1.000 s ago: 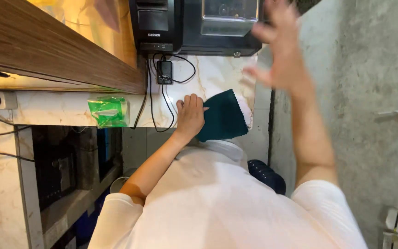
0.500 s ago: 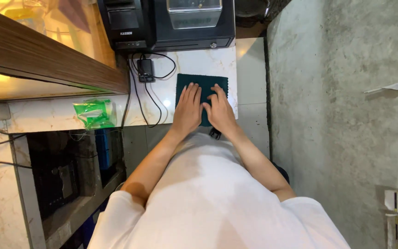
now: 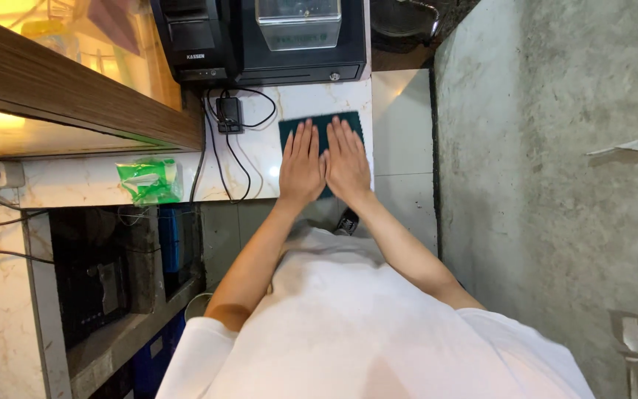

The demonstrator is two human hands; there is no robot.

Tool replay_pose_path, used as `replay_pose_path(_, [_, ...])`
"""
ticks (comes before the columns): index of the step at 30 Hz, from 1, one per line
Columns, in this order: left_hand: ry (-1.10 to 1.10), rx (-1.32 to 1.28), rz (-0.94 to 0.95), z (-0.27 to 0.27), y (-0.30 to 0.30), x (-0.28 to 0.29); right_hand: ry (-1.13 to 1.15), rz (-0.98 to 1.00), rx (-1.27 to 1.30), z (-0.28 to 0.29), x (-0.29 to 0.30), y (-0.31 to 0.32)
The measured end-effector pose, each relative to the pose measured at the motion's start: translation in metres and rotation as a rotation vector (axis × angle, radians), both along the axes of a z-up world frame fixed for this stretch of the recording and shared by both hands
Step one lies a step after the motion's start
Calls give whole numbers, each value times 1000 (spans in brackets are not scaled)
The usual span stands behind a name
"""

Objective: Wiping down the glass display case and counters in a coffee shop.

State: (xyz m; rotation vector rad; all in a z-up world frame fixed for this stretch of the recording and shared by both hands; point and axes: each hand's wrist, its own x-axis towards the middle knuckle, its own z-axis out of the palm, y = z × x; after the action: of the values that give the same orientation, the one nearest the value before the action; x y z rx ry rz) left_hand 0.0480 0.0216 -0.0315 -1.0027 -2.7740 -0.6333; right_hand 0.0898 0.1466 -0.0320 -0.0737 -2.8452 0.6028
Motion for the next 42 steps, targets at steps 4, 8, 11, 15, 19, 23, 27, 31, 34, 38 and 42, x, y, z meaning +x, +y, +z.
replay_pose_path(4, [52, -20, -27, -17, 18, -48, 57, -32, 91, -17, -40, 19])
replay_pose_path(8, [83, -7, -34, -30, 25, -65, 92, -84, 78, -28, -56, 24])
replay_pose_path(11, [64, -17, -48, -20, 17, -43, 72, -83, 97, -18, -32, 15])
replay_pose_path(15, [-50, 9, -86, 1, -6, 16, 8, -72, 39, 1, 28, -8])
replay_pose_path(19, [-112, -41, -93, 4, -7, 31, -29, -72, 29, 3, 42, -11])
replay_pose_path(23, [-26, 21, -86, -17, 17, -13, 22, -58, 89, -12, -3, 17])
replay_pose_path(27, [-8, -46, -38, -32, 42, -48, 66, -69, 104, -34, -43, 43])
replay_pose_path(31, [-79, -78, -33, -18, 42, -49, 51, -90, 88, -32, -44, 44])
replay_pose_path(34, [-108, -95, -77, -1, 26, -21, 31, -102, 54, -15, -8, 24])
replay_pose_path(38, [-126, -26, -108, 8, 3, 28, 39, -95, 47, -4, 43, 1])
replay_pose_path(42, [-110, -15, -101, 4, 1, 35, -29, -97, 18, 3, 46, -3])
